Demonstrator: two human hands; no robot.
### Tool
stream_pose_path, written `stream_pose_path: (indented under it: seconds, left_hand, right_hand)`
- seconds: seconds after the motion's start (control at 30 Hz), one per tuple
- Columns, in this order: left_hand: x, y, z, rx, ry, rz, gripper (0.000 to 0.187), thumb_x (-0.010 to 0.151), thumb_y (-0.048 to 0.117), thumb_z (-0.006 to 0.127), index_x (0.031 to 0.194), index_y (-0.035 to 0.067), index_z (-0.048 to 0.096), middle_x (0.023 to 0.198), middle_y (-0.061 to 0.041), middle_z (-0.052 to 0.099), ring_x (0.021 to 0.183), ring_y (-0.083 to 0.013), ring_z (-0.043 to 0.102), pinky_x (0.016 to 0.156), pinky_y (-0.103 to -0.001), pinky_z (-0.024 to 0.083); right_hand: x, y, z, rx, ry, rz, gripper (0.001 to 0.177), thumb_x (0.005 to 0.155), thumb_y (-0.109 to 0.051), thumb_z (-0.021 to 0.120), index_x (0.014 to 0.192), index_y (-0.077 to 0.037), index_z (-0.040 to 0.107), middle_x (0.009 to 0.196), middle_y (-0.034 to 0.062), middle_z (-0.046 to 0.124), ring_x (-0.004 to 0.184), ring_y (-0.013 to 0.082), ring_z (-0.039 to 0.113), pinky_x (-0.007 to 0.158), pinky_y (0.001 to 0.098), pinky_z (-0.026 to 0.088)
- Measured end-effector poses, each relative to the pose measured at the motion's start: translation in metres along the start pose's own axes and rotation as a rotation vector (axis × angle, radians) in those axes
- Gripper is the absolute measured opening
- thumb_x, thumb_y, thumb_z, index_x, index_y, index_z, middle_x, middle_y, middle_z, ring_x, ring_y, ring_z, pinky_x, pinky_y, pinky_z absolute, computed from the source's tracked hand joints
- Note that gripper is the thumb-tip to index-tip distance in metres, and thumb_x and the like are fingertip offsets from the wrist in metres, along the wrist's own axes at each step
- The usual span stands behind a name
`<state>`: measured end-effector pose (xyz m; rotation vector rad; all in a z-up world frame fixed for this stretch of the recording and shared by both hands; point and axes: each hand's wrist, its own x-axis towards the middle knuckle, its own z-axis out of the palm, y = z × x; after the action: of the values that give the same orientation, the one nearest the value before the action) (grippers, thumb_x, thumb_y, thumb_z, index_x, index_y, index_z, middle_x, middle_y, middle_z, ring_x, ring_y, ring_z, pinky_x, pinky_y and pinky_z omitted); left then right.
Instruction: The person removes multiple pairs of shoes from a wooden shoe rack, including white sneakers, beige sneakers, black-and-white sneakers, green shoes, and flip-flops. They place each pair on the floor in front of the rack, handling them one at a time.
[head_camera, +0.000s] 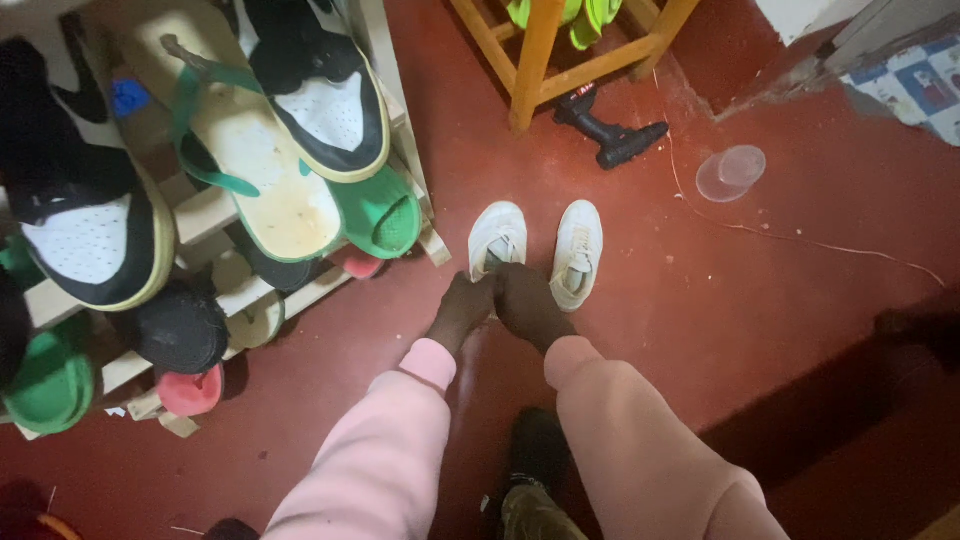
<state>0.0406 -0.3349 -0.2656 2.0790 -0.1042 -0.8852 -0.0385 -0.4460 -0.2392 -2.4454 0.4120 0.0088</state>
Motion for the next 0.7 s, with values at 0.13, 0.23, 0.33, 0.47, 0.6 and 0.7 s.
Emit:
stream_pose_path:
  seconds: [0.13,0.23,0.33,0.47,0.6,0.7]
  left_hand:
    - [0.013,-0.025,0.023,-0.100,-0.146,-0.019,0.065,0.089,0.044,0.060,0.129,-0.008,0.058,0.105,-0.018,0.074,0.095,-0.0264,0.071,0.084,-0.037,0.055]
    - [0.017,-0.026,0.039,-0.165,-0.188,0.035,0.063,0.090,0.041,0.060,0.132,-0.006,0.056,0.110,-0.018,0.072,0.100,-0.0266,0.069,0.087,-0.037,0.054]
    - [0.013,-0.023,0.050,-0.146,-0.174,0.102,0.065,0.097,0.044,0.053,0.142,-0.003,0.048,0.126,-0.022,0.064,0.117,-0.0299,0.062,0.098,-0.037,0.047]
    - [0.025,-0.027,0.063,-0.160,-0.142,0.216,0.068,0.102,0.040,0.048,0.154,-0.001,0.033,0.153,-0.023,0.045,0.142,-0.0324,0.043,0.113,-0.036,0.036]
    - [0.021,-0.020,0.051,-0.096,-0.149,0.248,0.060,0.103,0.034,0.040,0.152,0.000,0.042,0.149,-0.024,0.052,0.140,-0.0330,0.049,0.113,-0.036,0.038]
    - [-0.015,-0.001,0.019,0.040,-0.158,0.238,0.055,0.104,0.034,0.033,0.146,0.006,0.054,0.138,-0.024,0.061,0.127,-0.0330,0.059,0.107,-0.036,0.042]
  right_hand:
    - [0.000,0.021,0.006,-0.084,-0.089,0.022,0.015,0.090,-0.011,0.060,0.094,-0.001,0.072,0.105,0.0233,0.069,0.104,0.0421,0.065,0.089,0.0505,0.052]
    - [-0.002,0.036,0.008,-0.179,-0.022,-0.047,0.020,0.083,-0.006,0.062,0.101,-0.003,0.071,0.113,0.0219,0.068,0.108,0.0425,0.063,0.090,0.0509,0.051]
    - [-0.004,0.040,0.004,-0.011,0.115,0.063,0.038,0.081,-0.003,0.062,0.118,-0.002,0.065,0.118,0.0236,0.065,0.109,0.0441,0.062,0.091,0.0514,0.050]
    - [-0.001,0.035,0.000,0.005,0.316,-0.056,0.046,0.081,-0.001,0.064,0.126,0.005,0.058,0.131,0.0320,0.056,0.112,0.0477,0.058,0.090,0.0501,0.049]
    - [-0.001,0.021,-0.003,0.012,0.223,-0.080,0.041,0.085,-0.003,0.061,0.126,0.000,0.061,0.123,0.0251,0.063,0.113,0.0444,0.059,0.094,0.0490,0.047]
    - [-0.002,-0.001,-0.013,-0.044,0.005,0.006,0.023,0.086,-0.005,0.061,0.109,-0.004,0.066,0.116,0.0186,0.070,0.113,0.0377,0.064,0.096,0.0451,0.051]
